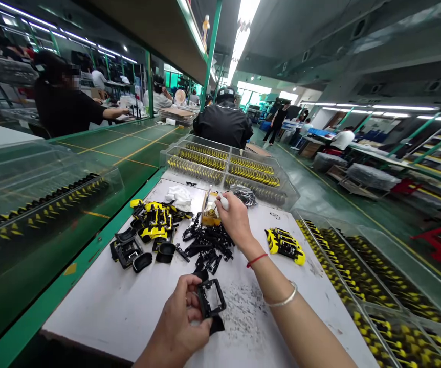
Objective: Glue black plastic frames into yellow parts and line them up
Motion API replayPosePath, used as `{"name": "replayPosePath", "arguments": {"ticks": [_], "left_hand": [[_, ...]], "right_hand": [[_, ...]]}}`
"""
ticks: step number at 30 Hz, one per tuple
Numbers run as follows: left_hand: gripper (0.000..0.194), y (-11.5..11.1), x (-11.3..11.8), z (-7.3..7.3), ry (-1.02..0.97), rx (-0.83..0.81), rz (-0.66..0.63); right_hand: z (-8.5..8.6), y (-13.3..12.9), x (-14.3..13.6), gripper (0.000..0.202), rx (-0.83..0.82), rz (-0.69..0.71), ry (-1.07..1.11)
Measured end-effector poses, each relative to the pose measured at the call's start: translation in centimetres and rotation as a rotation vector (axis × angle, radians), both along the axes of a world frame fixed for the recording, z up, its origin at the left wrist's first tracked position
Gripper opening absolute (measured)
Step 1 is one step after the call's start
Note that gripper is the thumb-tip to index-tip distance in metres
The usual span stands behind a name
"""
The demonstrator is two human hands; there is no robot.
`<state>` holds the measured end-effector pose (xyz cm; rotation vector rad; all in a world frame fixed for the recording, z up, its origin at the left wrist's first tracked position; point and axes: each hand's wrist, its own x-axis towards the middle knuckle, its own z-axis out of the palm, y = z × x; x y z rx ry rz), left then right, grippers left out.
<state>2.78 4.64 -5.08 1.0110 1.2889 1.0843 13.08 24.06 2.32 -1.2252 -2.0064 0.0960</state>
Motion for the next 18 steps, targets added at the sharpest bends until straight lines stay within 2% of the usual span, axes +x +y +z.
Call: {"name": "replayPosePath", "arguments": {"ticks": [4,7,9,12,13,15,18], "left_hand": [[0.054,-0.3,-0.2,-0.2,0.019,0.057,0.011],[0.054,-0.5,-0.4,0.0,0.021,0.072,0.008],[0.054,-0.5,-0.5,0.2,0.009,0.077,0.006],[0.053,-0.4,-0.5,0.3,0.008,0.090,-0.005],[0.053,-0.4,-0.5,0.3,0.017,0.097,-0.011],[0.052,-0.5,-0.5,0.3,0.050,0.124,-0.030],[0.051,-0.9,-0.5,0.2,0.092,0.179,-0.053]], "right_hand": [[-1.1,-0.2,0.1,0.020,-0.059,0.046,-0.038],[-0.5,-2.5,1.1,0.028,-0.082,0.018,-0.027],[0.3,-4.8,2.0,0.029,-0.242,0.033,-0.019],[1.1,-8.5,3.1,0.030,-0.630,0.137,-0.048],[1.3,-9.5,3.4,0.031,-0.716,0.171,-0.076],[1.3,-11.2,3.8,0.030,-0.798,0.227,-0.143],[1.0,-12.6,4.2,0.028,-0.834,0.306,-0.192]]}}
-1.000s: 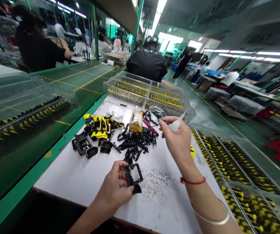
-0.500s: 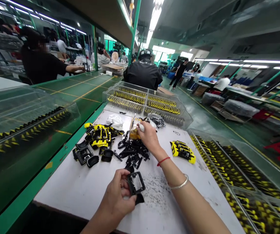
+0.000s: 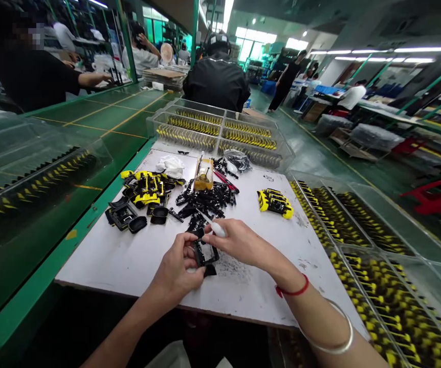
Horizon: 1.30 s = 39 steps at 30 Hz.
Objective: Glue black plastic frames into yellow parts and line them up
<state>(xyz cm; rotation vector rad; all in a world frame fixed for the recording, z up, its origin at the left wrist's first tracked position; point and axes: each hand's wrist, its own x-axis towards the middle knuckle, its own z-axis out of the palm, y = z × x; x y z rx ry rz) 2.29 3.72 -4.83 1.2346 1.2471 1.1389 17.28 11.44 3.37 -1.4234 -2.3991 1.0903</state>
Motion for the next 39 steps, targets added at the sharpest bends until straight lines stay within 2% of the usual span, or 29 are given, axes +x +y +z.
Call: {"name": "replayPosePath", "arguments": {"ticks": [4,8,14,16,18,21,25,30,33,36,39], "left_hand": [[0.053,-0.5,0.2,0.3,0.007,0.027,-0.027],[0.055,-0.8,0.6,1.0,-0.086,0.002,-0.065],[0.080,-1.6,1.1,1.6,-0.253,-0.064,-0.036],[0.077,-1.9,1.0,1.6,-0.252,-0.110,-0.019],[0.065,-2.1,1.0,1.5,-0.217,-0.128,-0.011],[0.053,-2.1,1.0,1.6,-0.119,-0.083,0.035],[0.052,-2.3,1.1,1.6,0.125,0.088,0.092],[0.051,-2.4,1.0,1.1,0.522,0.524,0.095],[0.057,-2.2,0.8,1.2,0.708,0.743,0.073],[0.068,-2.1,0.5,1.6,0.815,0.859,0.025],[0.071,-2.2,0.1,1.8,0.874,0.902,0.000]], "right_hand": [[-0.1,-0.9,0.5,0.026,-0.038,-0.001,0.051],[0.3,-1.6,1.0,0.026,-0.163,-0.069,0.133],[0.4,-2.8,1.9,0.027,-0.301,-0.207,0.283],[0.0,-3.0,2.3,0.029,-0.284,-0.239,0.325],[-0.6,-3.3,2.6,0.033,-0.247,-0.259,0.335],[-1.4,-3.6,3.1,0.038,-0.162,-0.295,0.319],[-1.5,-4.1,3.6,0.042,-0.058,-0.301,0.340],[-0.6,-4.9,4.3,0.048,-0.197,-0.317,0.478],[-0.3,-5.4,4.7,0.047,-0.247,-0.344,0.527],[-0.5,-5.8,5.0,0.042,-0.276,-0.375,0.540],[-1.2,-6.2,5.3,0.038,-0.335,-0.399,0.567]]}}
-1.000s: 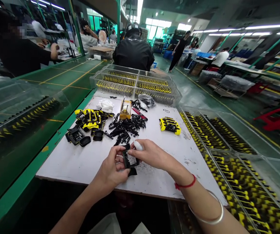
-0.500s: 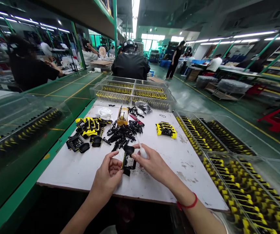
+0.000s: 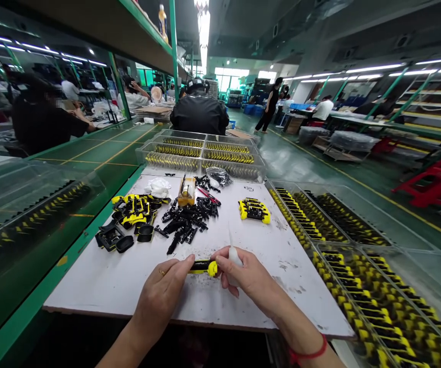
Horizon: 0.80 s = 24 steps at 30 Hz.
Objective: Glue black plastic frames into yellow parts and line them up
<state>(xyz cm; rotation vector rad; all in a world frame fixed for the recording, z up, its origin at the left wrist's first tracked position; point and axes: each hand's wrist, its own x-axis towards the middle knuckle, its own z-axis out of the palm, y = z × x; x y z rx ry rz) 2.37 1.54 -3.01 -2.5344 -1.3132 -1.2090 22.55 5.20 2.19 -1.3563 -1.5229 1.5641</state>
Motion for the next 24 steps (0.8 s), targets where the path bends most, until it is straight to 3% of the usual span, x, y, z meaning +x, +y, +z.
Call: {"name": "replayPosePath", "arguments": {"ticks": [6,10,12,15,18,20,24], "left_hand": [[0.059,0.2,-0.3,-1.5,-0.028,0.071,-0.008],[0.054,0.0,-0.1,-2.2,-0.180,0.054,0.106],[0.058,-0.3,0.0,-1.9,-0.293,-0.074,0.169],[0.061,-0.4,0.0,-1.0,-0.451,-0.431,0.160],[0.038,-0.1,0.2,-0.4,-0.569,-0.689,0.110],[0.026,0.2,0.6,-0.3,-0.625,-0.762,0.103],[0.025,0.6,1.5,-0.6,-0.629,-0.816,0.116]], "right_hand": [[-1.5,-0.7,0.3,0.031,-0.003,-0.018,0.015],[-1.9,-0.8,0.4,0.027,0.027,-0.093,-0.034],[-1.9,-0.8,0.5,0.025,0.054,-0.124,-0.080],[-1.9,-1.0,0.7,0.024,0.114,-0.130,-0.177],[-2.0,-1.3,0.8,0.022,0.199,-0.113,-0.300],[-2.3,-1.6,0.9,0.021,0.270,-0.121,-0.356],[-3.4,-1.8,1.2,0.023,0.407,-0.140,-0.365]]}}
